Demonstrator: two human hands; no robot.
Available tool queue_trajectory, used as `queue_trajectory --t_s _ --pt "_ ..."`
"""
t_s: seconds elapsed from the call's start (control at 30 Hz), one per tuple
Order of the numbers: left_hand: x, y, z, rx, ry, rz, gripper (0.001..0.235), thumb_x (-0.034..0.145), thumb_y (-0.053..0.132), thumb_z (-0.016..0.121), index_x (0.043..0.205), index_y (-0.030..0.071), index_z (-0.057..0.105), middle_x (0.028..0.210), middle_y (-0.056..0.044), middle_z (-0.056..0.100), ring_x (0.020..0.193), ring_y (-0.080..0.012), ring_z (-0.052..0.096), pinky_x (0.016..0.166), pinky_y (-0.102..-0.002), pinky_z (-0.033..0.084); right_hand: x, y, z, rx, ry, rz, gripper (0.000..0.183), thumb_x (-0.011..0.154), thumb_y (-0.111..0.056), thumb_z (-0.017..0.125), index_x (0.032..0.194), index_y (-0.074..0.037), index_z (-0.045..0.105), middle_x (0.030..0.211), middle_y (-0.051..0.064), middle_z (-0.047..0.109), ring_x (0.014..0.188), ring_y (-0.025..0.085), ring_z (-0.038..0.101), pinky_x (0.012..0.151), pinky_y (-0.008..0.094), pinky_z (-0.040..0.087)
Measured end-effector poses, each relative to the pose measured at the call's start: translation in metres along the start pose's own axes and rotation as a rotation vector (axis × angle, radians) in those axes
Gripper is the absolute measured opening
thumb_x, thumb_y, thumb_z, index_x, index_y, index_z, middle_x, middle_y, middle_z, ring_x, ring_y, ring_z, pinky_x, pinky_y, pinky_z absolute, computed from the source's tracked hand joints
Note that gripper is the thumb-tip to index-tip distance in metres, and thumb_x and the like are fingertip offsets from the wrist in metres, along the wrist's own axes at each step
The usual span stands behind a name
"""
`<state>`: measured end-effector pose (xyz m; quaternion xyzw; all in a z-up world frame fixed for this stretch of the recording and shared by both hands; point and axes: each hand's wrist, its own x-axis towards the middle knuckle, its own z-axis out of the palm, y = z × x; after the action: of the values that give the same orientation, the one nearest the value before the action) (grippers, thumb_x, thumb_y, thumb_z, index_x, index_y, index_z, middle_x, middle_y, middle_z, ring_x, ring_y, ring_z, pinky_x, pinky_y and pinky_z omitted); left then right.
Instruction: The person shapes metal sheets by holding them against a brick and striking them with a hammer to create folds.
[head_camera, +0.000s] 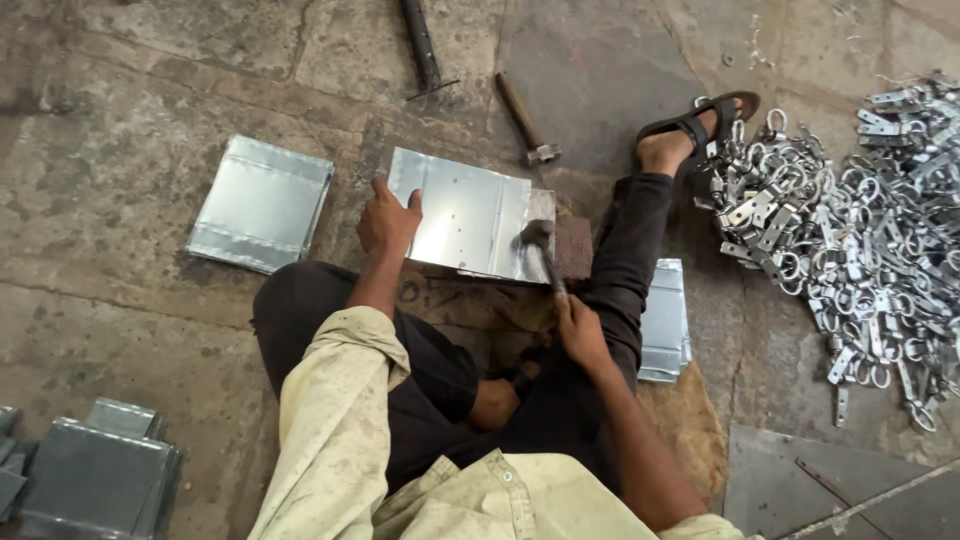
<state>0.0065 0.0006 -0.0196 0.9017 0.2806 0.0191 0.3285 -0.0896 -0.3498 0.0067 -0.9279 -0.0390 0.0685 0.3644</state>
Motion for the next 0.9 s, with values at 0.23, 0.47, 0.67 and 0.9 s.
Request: queue_trajectory --t_s 0.23,0.47,0.67,0.9 --pt "0.002 -0.002 -0.002 0.038 -0.038 -0.006 0.066 0.096 0.053 0.068 0.134 0.002 0.049 0.108 -0.025 0.072 0.098 -0.0437 0.072 0.08 -0.054 0.059 0.007 0.021 0.023 0.2 0.232 -0.088 0.045 0.117 -0.034 0.045 0.096 0.003 0.058 0.077 0.015 0.056 0.07 0.017 0.051 0.065 0.038 0.045" --pt "0.002 -0.003 -0.007 0.016 -0.042 0.03 0.068 0.094 0.052 0.068 0.137 0.003 0.049 0.108 -0.026 0.072 0.099 -0.0445 0.071 0.081 -0.055 0.058 0.03 0.042 0.027 0.173 0.196 0.019 0.049 0.116 -0.036 0.044 0.093 0.003 0.06 0.077 0.016 0.059 0.071 0.025 0.057 0.068 0.039 0.049" --pt "-0.002 0.002 -0.009 0.055 -0.039 0.014 0.073 0.09 0.053 0.071 0.141 0.005 0.048 0.111 -0.026 0.07 0.102 -0.0447 0.069 0.084 -0.055 0.056 0.068 0.038 0.009 -0.002 0.125 0.145 0.054 0.112 -0.044 0.042 0.104 0.002 0.069 0.081 0.022 0.07 0.074 0.024 0.063 0.067 0.041 0.05" --pt "0.003 -0.003 0.003 0.049 -0.107 -0.025 0.076 0.093 0.053 0.068 0.147 0.005 0.044 0.114 -0.024 0.07 0.103 -0.0417 0.071 0.082 -0.054 0.059 0.094 0.08 0.03 -0.091 0.075 -0.134 0.056 0.112 -0.045 0.043 0.1 0.004 0.067 0.081 0.022 0.066 0.066 0.039 0.064 0.06 0.044 0.049"
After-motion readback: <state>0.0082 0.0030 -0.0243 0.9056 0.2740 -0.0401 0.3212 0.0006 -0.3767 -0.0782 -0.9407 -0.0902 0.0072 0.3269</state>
